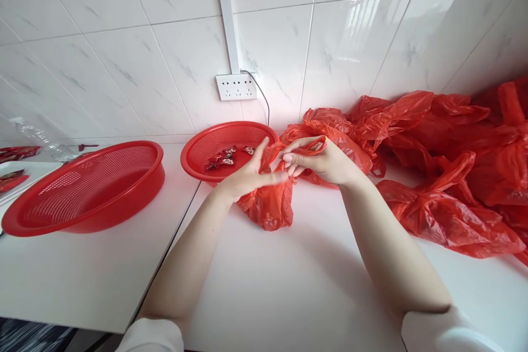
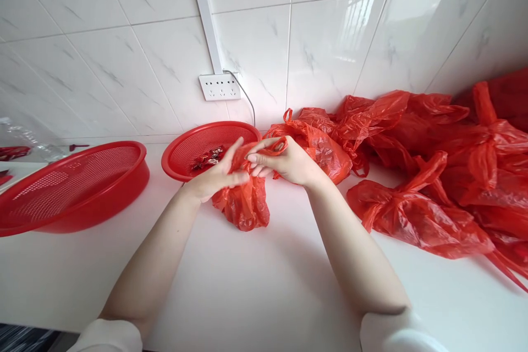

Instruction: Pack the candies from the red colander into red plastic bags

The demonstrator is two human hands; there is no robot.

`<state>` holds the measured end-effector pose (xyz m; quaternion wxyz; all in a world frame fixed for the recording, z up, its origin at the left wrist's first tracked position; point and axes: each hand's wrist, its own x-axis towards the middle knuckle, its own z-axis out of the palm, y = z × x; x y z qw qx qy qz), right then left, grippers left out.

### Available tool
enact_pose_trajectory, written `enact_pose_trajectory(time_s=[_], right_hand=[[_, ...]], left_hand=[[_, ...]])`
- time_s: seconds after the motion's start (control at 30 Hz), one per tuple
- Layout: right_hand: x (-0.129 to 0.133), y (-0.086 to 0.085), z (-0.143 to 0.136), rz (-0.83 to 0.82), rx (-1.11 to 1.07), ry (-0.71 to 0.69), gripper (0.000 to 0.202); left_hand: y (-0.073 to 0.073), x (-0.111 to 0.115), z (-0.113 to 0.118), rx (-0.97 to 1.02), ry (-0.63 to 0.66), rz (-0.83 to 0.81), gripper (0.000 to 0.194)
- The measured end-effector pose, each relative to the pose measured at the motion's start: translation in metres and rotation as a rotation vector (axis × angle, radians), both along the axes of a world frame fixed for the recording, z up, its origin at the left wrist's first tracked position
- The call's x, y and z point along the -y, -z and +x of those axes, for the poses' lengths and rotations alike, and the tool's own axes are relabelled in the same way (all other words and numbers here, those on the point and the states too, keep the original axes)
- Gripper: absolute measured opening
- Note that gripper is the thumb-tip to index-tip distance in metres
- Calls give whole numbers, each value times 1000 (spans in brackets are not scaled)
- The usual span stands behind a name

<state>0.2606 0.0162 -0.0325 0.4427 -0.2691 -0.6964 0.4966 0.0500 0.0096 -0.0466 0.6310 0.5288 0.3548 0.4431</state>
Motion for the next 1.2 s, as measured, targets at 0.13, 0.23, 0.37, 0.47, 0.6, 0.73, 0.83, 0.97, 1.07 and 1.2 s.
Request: enact_pose_trajectory(time_s=[0.13,0.23,0.37,0.47,0.6,0.73,0.83,0.97,1.07,1.2], right_hand=[[13,-1,-20,196,-6,32,24],[16,1,-27,262,-35,74,19],[7,5,-19,202,40,87,25],[-2,7,-6,165,219,20,22],[-7,5,9,211,299,4,23],[-8,2,17,214,284,65,25],[-10,1,19,244,264,107,22],[-11,-1,21,300,178,246,20],[0,-7,24,332,35,230,16],[24,-20,19,360,216,-234,15]], left_hand=[[5,10,8,-224,64,152,54],[5,12,15,-180,-16,135,35],[0,11,14,-99,-46,73,16],[-3,9,8,-127,-73,102,15],[-11,6,-1,-110,-117,97,25],[-23,8,-9,-82,-39,-60,29],[-27,9,-15,-21,95,-210,28],[-20,1,-21,9,204,-324,39],[-14,-7,-21,34,255,-362,38],[-14,-9,-13,178,215,-253,33]])
